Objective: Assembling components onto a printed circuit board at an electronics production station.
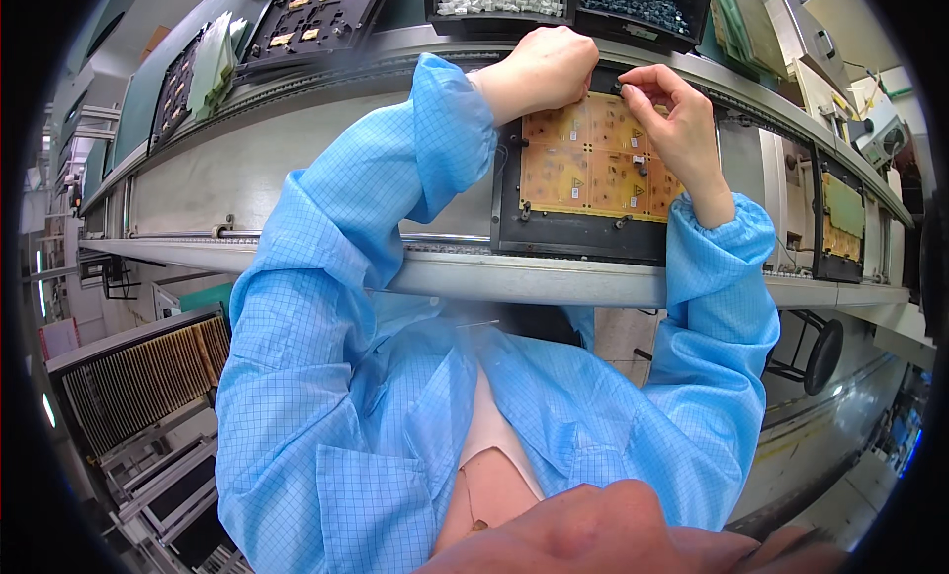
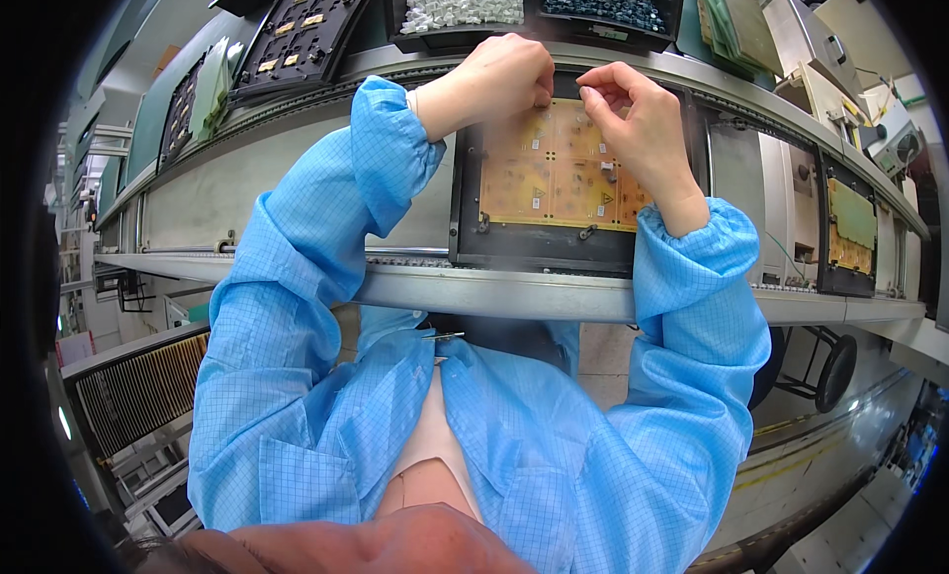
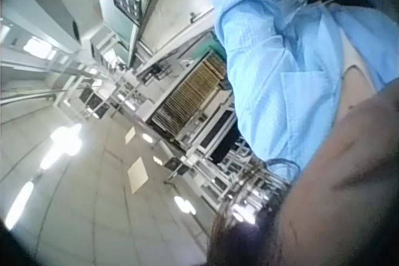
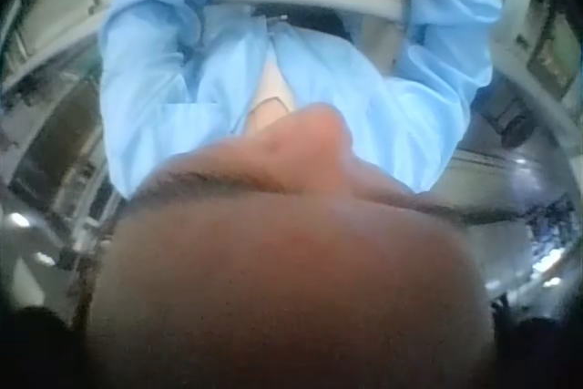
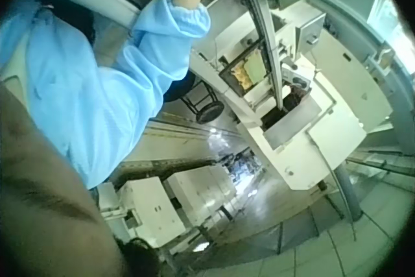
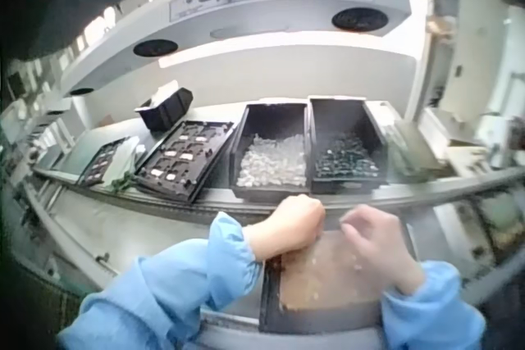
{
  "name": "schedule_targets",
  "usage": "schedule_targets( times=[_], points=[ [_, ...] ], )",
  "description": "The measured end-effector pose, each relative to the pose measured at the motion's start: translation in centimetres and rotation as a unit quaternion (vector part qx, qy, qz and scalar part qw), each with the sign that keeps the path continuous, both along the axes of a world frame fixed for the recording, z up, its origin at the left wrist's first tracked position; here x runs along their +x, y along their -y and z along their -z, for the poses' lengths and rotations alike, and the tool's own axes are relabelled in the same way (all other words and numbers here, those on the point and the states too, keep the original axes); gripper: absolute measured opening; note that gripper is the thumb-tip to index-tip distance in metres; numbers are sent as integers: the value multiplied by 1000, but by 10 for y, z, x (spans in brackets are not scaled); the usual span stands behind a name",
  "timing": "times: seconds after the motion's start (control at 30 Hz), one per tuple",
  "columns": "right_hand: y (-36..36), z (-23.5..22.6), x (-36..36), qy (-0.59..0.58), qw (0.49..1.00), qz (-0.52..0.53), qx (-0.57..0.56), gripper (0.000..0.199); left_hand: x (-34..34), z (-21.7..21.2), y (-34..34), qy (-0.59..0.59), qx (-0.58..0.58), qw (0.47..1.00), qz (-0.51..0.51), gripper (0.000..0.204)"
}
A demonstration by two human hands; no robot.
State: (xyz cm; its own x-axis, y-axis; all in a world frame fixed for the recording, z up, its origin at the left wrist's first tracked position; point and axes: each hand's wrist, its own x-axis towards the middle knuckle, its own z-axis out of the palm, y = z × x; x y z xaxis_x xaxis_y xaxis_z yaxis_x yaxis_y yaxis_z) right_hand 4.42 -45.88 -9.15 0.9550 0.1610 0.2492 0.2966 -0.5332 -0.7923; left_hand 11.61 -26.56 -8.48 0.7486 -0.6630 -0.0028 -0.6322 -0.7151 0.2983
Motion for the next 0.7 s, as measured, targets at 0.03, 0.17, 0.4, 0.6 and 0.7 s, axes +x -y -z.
schedule_targets(
  times=[0.03,0.17,0.4,0.6,0.7],
  points=[
    [0,0,-1,0,1000,1,1,17,-2,0,2,-1,1,1000,-1,8],
    [2,4,2,0,1000,0,4,17,-2,7,8,49,31,998,-1,10],
    [-1,5,2,-5,1000,-2,7,18,-2,10,4,32,42,999,-4,8],
    [6,8,3,5,1000,-4,19,15,-11,34,0,83,-98,992,-9,10],
    [13,9,0,-34,999,7,35,15,-3,29,-10,119,-166,979,-21,12]
  ],
)
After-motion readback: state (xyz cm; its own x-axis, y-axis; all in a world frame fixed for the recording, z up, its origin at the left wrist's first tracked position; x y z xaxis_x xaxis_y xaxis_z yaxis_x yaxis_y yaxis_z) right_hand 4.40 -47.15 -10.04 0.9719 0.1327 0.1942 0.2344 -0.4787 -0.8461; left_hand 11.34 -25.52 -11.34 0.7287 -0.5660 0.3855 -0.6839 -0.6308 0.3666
